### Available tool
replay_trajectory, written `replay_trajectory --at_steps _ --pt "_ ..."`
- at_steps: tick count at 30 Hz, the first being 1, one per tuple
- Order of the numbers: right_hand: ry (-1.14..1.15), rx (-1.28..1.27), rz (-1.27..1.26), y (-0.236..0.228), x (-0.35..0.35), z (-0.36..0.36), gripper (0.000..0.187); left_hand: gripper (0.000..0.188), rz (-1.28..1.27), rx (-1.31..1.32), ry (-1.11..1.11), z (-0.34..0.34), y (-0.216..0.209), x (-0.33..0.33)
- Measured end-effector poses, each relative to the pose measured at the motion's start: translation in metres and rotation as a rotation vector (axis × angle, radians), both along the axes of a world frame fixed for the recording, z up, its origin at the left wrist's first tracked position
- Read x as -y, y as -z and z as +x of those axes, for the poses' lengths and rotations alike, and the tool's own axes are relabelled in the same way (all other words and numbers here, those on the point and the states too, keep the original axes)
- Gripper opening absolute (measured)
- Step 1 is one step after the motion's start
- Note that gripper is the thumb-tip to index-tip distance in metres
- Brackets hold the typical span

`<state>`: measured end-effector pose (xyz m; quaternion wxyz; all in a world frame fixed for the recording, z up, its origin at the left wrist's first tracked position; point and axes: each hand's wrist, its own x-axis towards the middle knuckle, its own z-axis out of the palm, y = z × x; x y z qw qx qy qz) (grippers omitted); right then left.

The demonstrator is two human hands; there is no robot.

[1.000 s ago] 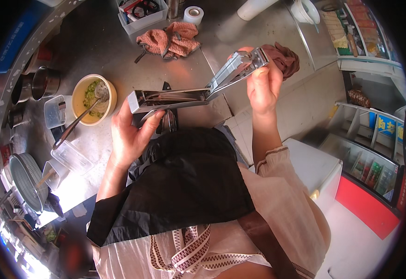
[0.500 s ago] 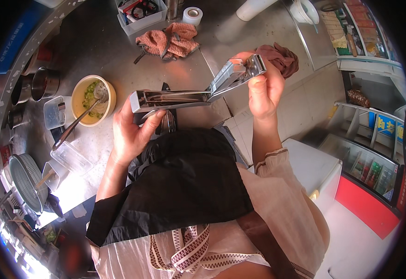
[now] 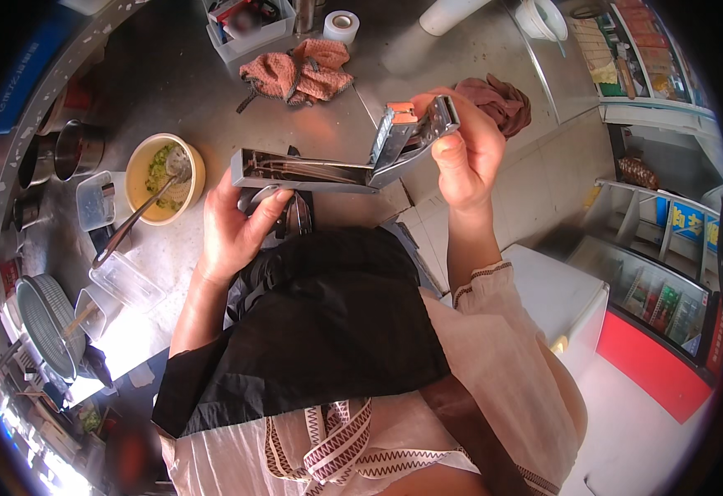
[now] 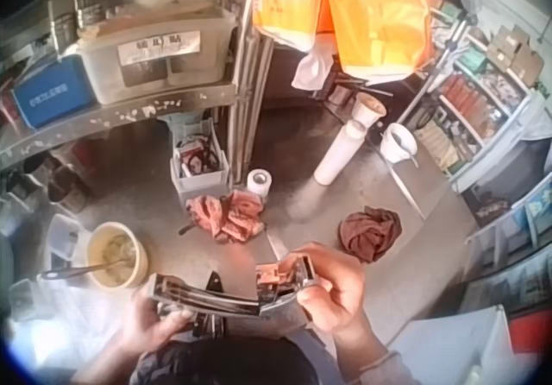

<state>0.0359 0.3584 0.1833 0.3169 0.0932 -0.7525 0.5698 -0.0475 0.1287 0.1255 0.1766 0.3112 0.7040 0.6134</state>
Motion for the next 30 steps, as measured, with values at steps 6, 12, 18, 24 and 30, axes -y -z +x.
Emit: replay_trajectory --at_steps 6,12,18,24,30 --pt "0.005 -0.019 0.054 0.0017 -0.0026 -0.0022 0.033 0.026 0.024 -0.016 0.003 -0.0003 -0.0004 -0.0016" --pt "0.029 -0.020 0.112 -0.0016 -0.0021 -0.0032 0.034 0.027 0.025 -0.039 0.013 -0.0007 -0.0001 -0.0033" --pt "0.019 -0.017 0.112 -0.0011 -0.0014 -0.0046 0.035 0.027 0.015 -0.055 0.019 -0.0013 -0.0009 -0.0040" --pt "0.009 -0.004 0.101 0.0028 -0.0016 -0.0048 0.031 0.026 0.023 -0.048 0.012 0.0007 -0.0009 -0.0057" --pt "-0.015 0.037 0.069 0.0022 -0.0022 -0.0039 0.031 0.027 -0.008 -0.058 0.034 0.0004 -0.0050 -0.0067"
